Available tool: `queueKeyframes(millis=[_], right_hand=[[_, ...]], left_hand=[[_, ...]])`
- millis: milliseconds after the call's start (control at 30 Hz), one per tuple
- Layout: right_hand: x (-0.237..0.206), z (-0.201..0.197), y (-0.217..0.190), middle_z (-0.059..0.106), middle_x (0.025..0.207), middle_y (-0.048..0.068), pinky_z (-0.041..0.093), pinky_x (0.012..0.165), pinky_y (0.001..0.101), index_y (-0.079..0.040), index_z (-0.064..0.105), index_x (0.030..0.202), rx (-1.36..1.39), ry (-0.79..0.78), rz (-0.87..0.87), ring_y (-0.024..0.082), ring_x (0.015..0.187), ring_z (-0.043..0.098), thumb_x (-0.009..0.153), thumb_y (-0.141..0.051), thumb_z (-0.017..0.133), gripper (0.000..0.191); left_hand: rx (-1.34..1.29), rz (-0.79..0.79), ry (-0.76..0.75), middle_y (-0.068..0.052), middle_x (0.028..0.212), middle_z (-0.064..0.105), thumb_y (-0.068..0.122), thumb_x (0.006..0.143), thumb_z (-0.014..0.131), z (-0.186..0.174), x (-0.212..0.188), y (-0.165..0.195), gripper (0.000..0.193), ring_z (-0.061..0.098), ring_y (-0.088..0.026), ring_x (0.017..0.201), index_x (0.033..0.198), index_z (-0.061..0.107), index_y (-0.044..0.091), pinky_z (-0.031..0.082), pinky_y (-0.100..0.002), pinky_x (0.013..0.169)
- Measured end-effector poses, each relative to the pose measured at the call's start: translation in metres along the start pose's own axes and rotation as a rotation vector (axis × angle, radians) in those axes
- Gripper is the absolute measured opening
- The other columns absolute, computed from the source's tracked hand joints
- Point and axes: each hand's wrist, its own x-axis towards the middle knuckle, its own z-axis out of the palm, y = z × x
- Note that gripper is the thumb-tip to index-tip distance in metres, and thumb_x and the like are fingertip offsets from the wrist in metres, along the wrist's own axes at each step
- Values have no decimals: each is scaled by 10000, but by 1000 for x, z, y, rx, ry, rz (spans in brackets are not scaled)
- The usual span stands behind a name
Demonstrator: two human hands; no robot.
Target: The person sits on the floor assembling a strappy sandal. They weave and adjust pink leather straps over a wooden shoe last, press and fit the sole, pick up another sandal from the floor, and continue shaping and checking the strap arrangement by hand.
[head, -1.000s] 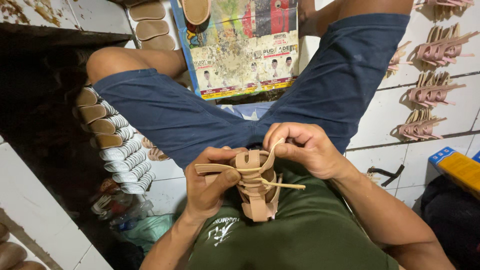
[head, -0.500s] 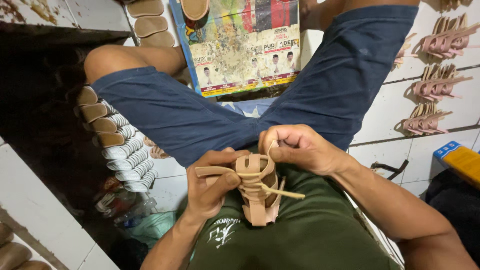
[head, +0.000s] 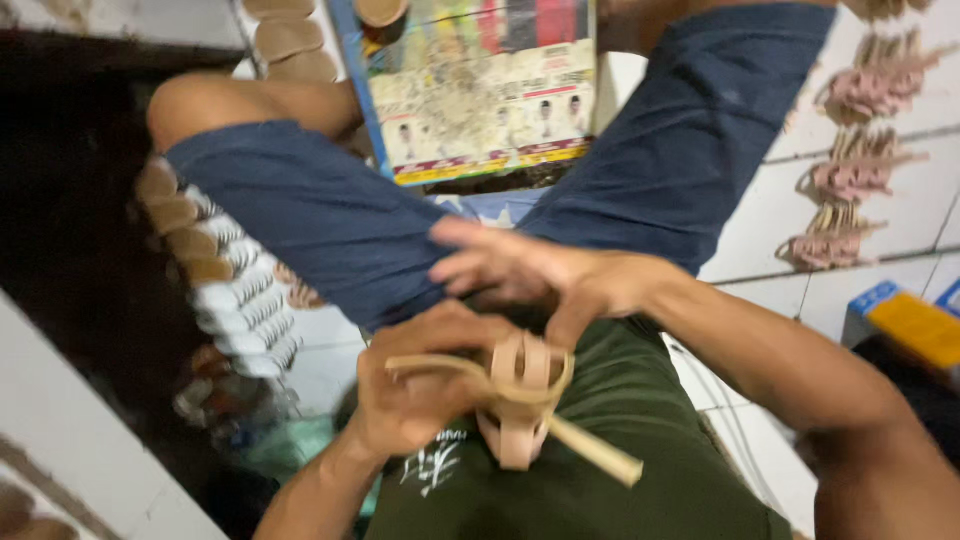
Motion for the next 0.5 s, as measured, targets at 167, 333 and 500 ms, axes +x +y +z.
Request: queueKeyframes(millis=[167,333,500], right_hand=[[-50,38,-12,663,1132,182,492,971,364,19,406,1631,-189,730,-119,235,1052,626,922,-104,775,809],[-54,66,-15,622,1172,76,464,961,286,27,544,1523,-421,654,-263,148,1073,576,838,-212,910,812],[-50,83,-16,637,1097,114,514,884,300,77,724,1218,-617,695,-194,183,1014,628,836,-161,849,467]], left_hand=[[-63,-334,254,-113,1058,771,84,888,801,16,12,0,371,707,-113,949,1230,705,-24,591,-283,846],[-317,-285,291,-38,995,726,126,868,811,25,14,2,596,694,-86,971,1374,511,28,588,-258,857],[-288,-241,338,46,1028,531,137,805,866,32,10,21,553,577,-46,939,1217,518,17,536,-238,764]])
